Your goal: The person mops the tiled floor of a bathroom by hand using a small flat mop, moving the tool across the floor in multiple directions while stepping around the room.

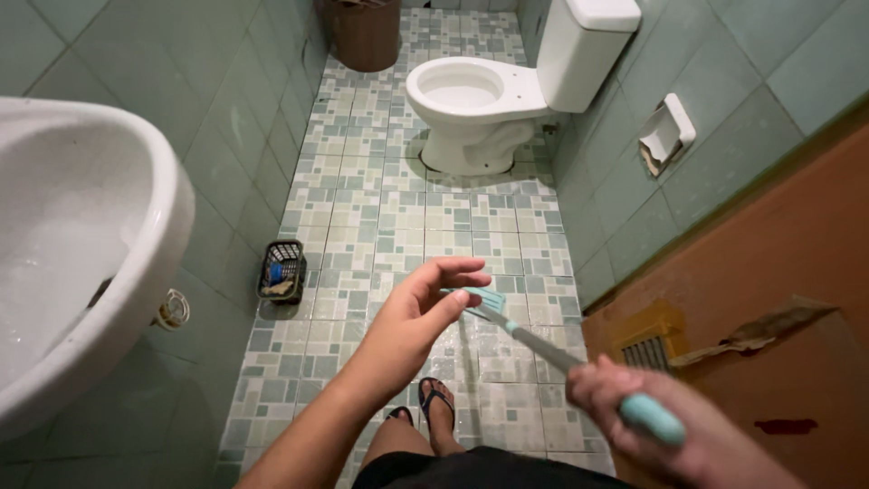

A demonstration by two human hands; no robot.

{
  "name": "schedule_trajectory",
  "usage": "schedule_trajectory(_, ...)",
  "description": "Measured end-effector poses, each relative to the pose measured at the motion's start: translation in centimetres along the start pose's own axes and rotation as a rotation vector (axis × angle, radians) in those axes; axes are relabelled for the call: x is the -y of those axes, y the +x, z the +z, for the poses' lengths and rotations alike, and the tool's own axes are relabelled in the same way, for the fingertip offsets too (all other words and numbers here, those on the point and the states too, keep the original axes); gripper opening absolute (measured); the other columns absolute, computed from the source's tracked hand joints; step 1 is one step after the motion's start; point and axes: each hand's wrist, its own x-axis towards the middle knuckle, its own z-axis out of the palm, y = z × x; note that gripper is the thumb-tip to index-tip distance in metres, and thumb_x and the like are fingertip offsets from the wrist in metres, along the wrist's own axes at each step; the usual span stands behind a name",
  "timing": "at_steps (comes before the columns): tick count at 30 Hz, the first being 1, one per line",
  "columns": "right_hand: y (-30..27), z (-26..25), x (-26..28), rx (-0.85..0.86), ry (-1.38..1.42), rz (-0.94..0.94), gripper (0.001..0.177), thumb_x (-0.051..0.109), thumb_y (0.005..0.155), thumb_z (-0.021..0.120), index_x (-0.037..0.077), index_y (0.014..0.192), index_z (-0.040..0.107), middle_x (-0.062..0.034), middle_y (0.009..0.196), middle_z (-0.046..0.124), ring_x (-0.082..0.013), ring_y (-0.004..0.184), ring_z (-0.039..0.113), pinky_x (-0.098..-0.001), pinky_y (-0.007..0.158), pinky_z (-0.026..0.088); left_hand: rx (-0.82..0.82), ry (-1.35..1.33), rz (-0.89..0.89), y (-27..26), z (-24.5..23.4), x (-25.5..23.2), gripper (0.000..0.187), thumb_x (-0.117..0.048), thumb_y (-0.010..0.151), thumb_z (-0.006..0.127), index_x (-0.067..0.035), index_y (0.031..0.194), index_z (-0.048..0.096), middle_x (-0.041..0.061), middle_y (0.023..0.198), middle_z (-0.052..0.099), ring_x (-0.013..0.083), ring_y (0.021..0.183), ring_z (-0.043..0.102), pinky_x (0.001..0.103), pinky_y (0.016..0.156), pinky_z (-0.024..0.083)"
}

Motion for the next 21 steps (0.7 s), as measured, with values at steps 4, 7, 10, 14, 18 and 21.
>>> schedule_trajectory(4, 8.1, 3.2, 6.3, 0.091, -0.138, 0.120, 0.028, 0.026, 0.102, 0.051, 0.000, 0.112, 0.050, -0.0033, 0.081, 0.059, -0.0079, 0.057, 0.061, -0.0209, 0.049, 0.060, -0.032, 0.045, -0.034, -0.4, -0.8, -0.5, 0.039, -0.014, 0.098, 0.057, -0.004, 0.136, 0.059, 0.009, 0.128, 0.069, 0.0194, 0.116, 0.065, 0.036, 0.103, 0.050)
schedule_trajectory(7, 18.0, 7.8, 12.2, 0.120, -0.108, 0.220, 0.029, 0.028, 0.105, 0.049, -0.001, 0.106, 0.051, -0.0065, 0.082, 0.054, -0.0124, 0.056, 0.052, -0.0255, 0.047, 0.052, -0.055, 0.047, -0.029, -1.2, -1.5, -0.8, 0.039, -0.014, 0.098, 0.057, -0.004, 0.136, 0.059, 0.010, 0.129, 0.068, 0.0197, 0.117, 0.065, 0.036, 0.104, 0.050)
schedule_trajectory(10, 25.5, 12.2, 15.3, 0.127, -0.162, 0.195, 0.033, 0.032, 0.107, 0.046, -0.001, 0.103, 0.048, -0.0053, 0.075, 0.051, -0.0126, 0.053, 0.047, -0.0210, 0.042, 0.046, -0.093, 0.070, -0.040, -1.6, -2.4, -1.4, 0.039, -0.013, 0.098, 0.056, -0.005, 0.136, 0.059, 0.009, 0.129, 0.068, 0.0193, 0.118, 0.065, 0.036, 0.104, 0.050)
schedule_trajectory(14, 28.2, 13.9, 13.3, 0.074, -0.316, 0.101, 0.039, 0.035, 0.108, 0.046, -0.003, 0.102, 0.046, -0.0057, 0.075, 0.053, -0.0088, 0.048, 0.047, -0.0200, 0.038, 0.045, -0.130, 0.047, 0.011, -2.1, -3.2, -1.3, 0.037, -0.012, 0.100, 0.056, -0.003, 0.135, 0.059, 0.011, 0.129, 0.068, 0.0188, 0.120, 0.064, 0.036, 0.108, 0.050)
schedule_trajectory(18, 23.3, 10.0, 5.1, 0.021, -0.337, 0.037, 0.036, 0.035, 0.108, 0.043, -0.001, 0.105, 0.045, -0.0051, 0.074, 0.052, -0.0075, 0.045, 0.045, -0.0196, 0.034, 0.043, -0.141, 0.023, 0.046, -2.3, -3.6, -0.6, 0.037, -0.010, 0.099, 0.056, -0.001, 0.135, 0.059, 0.012, 0.129, 0.068, 0.0198, 0.120, 0.064, 0.037, 0.107, 0.051)
schedule_trajectory(21, 13.0, 6.4, -1.8, -0.021, -0.201, 0.031, 0.032, 0.026, 0.106, 0.048, -0.006, 0.113, 0.044, -0.0003, 0.069, 0.049, -0.0050, 0.042, 0.044, -0.0178, 0.032, 0.044, -0.131, 0.008, 0.060, -2.6, -4.0, -0.4, 0.036, -0.010, 0.100, 0.056, -0.001, 0.135, 0.059, 0.012, 0.128, 0.068, 0.0198, 0.118, 0.063, 0.037, 0.107, 0.051)
